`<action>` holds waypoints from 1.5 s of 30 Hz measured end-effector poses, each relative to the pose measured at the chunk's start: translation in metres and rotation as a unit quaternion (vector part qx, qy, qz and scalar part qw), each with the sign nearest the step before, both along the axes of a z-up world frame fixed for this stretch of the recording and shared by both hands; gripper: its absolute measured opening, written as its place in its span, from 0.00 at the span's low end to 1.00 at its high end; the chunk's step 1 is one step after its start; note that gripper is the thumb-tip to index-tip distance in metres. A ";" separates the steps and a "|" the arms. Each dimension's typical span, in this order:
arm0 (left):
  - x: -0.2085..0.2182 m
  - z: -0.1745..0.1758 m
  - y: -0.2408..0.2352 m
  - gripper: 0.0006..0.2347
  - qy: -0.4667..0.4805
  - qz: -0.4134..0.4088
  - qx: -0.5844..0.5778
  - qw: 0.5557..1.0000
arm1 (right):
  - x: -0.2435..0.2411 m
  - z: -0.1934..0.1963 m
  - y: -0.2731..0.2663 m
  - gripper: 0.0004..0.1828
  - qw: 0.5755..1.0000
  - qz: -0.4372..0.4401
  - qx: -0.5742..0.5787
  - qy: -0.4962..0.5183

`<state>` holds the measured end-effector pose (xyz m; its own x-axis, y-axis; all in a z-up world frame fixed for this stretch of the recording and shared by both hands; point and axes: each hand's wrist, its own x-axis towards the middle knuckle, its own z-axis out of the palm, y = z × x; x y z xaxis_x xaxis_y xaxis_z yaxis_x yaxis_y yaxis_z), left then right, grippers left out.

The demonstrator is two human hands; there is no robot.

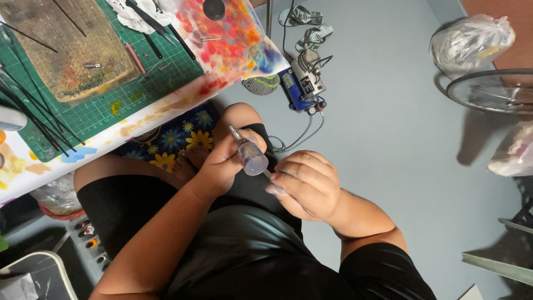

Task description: Disassembling and cleaning an airbrush using cleaning solution and specialized tools.

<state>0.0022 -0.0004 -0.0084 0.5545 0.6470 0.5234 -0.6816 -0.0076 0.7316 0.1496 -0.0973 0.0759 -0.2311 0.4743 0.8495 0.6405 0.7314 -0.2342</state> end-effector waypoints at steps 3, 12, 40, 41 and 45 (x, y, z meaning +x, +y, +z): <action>0.000 -0.001 0.002 0.07 -0.003 0.000 0.000 1.000 | 0.000 0.001 0.001 0.07 1.000 0.000 0.000 0.004; -0.002 0.002 0.002 0.07 0.013 0.002 0.010 1.000 | 0.002 0.000 -0.001 0.07 1.000 0.000 -0.002 0.003; -0.002 0.008 0.008 0.07 0.092 0.070 -0.041 0.992 | 0.007 0.001 0.029 0.07 0.996 0.021 -0.071 0.045; -0.003 0.013 0.010 0.07 0.092 0.070 -0.037 0.993 | 0.007 0.003 0.030 0.07 0.995 0.025 -0.089 0.048; -0.002 -0.010 0.011 0.07 0.102 0.085 -0.025 0.991 | 0.007 0.003 0.030 0.06 0.991 0.029 -0.117 0.055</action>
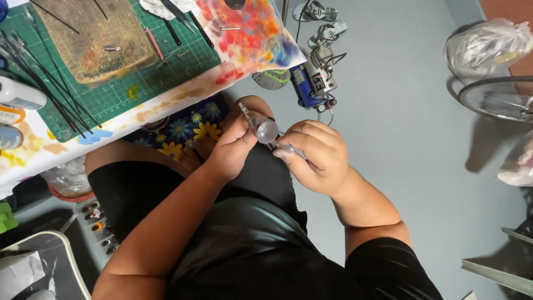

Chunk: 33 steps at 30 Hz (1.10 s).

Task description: Disassembling and cleaning an airbrush using cleaning solution and specialized tools.

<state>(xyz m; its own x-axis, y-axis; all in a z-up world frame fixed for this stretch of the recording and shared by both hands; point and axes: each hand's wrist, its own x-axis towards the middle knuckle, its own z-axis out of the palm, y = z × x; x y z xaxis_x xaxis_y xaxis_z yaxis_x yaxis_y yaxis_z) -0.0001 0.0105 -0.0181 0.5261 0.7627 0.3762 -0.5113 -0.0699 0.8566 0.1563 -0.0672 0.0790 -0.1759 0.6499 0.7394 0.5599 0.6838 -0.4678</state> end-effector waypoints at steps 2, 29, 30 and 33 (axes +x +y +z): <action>0.001 0.005 0.000 0.07 -0.003 -0.002 0.002 1.000 | 0.001 -0.001 0.001 0.06 1.000 0.003 -0.002 0.000; 0.008 -0.028 -0.003 0.06 -0.083 0.005 -0.021 0.996 | -0.002 -0.007 -0.005 0.05 0.999 -0.006 0.040 -0.017; 0.010 -0.034 -0.004 0.06 -0.100 0.000 -0.043 0.994 | -0.001 -0.007 -0.005 0.05 0.999 -0.005 0.045 -0.018; 0.010 -0.044 -0.002 0.07 -0.120 -0.037 -0.068 0.990 | -0.001 -0.010 -0.004 0.05 0.998 -0.007 0.054 -0.020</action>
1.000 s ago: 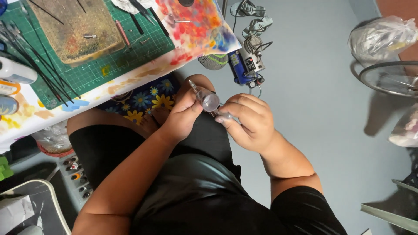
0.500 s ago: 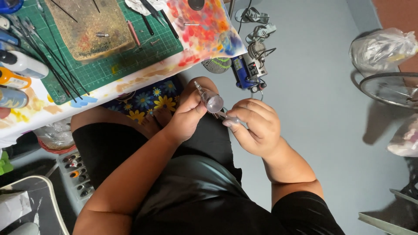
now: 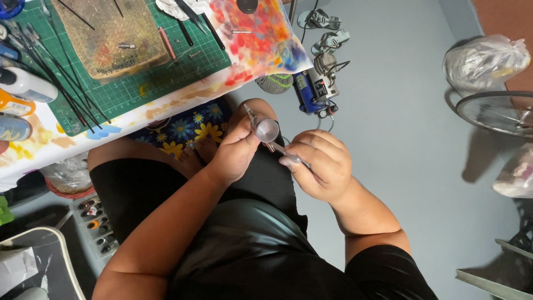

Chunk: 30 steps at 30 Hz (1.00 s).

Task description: Disassembling and cleaning an airbrush using cleaning solution and specialized tools.

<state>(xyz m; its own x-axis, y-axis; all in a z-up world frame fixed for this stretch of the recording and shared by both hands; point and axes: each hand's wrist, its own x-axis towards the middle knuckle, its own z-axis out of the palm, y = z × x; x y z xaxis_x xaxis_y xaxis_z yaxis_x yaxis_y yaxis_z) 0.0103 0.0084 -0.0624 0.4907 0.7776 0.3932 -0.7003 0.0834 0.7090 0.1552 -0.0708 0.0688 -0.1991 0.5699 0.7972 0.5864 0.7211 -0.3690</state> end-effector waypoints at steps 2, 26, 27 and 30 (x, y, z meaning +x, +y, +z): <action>-0.001 0.010 -0.005 0.06 -0.012 -0.012 -0.017 1.000 | -0.002 0.000 0.003 0.05 1.000 0.003 0.008 -0.002; -0.006 0.013 0.000 0.08 -0.073 -0.101 -0.064 0.990 | -0.008 -0.005 0.003 0.04 0.994 -0.006 0.095 -0.052; -0.007 0.013 0.000 0.08 -0.075 -0.104 -0.057 0.990 | -0.008 -0.005 0.003 0.04 0.994 -0.005 0.098 -0.057; -0.008 0.009 0.001 0.08 -0.050 -0.099 -0.074 0.991 | -0.007 -0.009 0.004 0.05 0.994 -0.003 0.094 -0.049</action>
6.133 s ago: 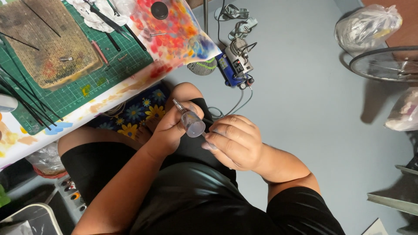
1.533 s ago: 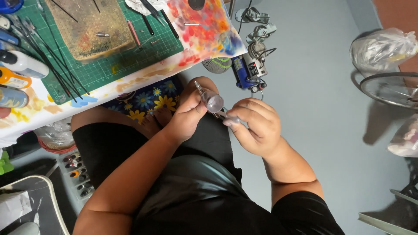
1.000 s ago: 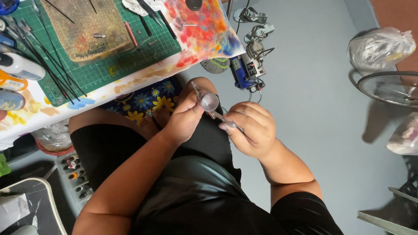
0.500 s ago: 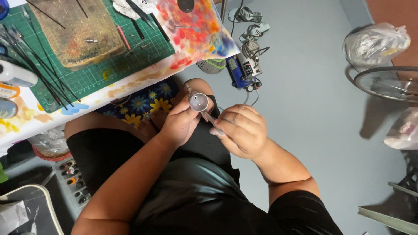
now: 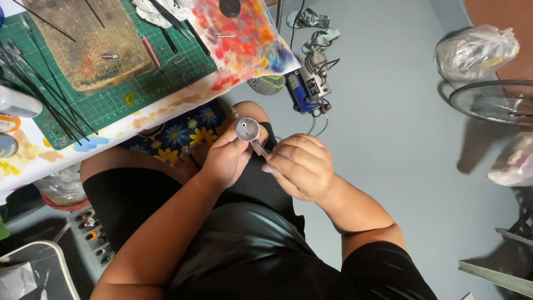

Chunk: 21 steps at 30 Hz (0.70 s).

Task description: Disassembling and cleaning an airbrush using cleaning solution and specialized tools.

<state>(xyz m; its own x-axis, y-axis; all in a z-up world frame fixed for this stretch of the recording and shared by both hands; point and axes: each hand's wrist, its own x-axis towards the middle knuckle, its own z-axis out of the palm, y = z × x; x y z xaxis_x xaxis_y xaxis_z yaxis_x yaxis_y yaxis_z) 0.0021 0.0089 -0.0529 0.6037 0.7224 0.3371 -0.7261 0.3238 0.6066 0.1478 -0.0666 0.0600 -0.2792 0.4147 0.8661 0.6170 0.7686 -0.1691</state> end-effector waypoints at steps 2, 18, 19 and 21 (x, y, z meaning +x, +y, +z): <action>0.001 -0.006 -0.002 0.08 0.004 0.004 -0.012 1.000 | 0.001 -0.002 0.001 0.05 1.000 -0.002 -0.011 0.005; -0.016 0.011 0.011 0.08 -0.010 0.103 -0.031 0.994 | 0.034 -0.047 0.068 0.07 0.948 -0.021 -0.134 0.289; -0.019 0.011 0.012 0.08 -0.013 0.109 -0.029 0.994 | 0.030 -0.046 0.087 0.07 0.949 -0.014 -0.133 0.286; -0.027 0.012 0.011 0.09 0.005 0.112 -0.033 0.993 | 0.023 -0.045 0.122 0.07 0.957 -0.051 -0.125 0.258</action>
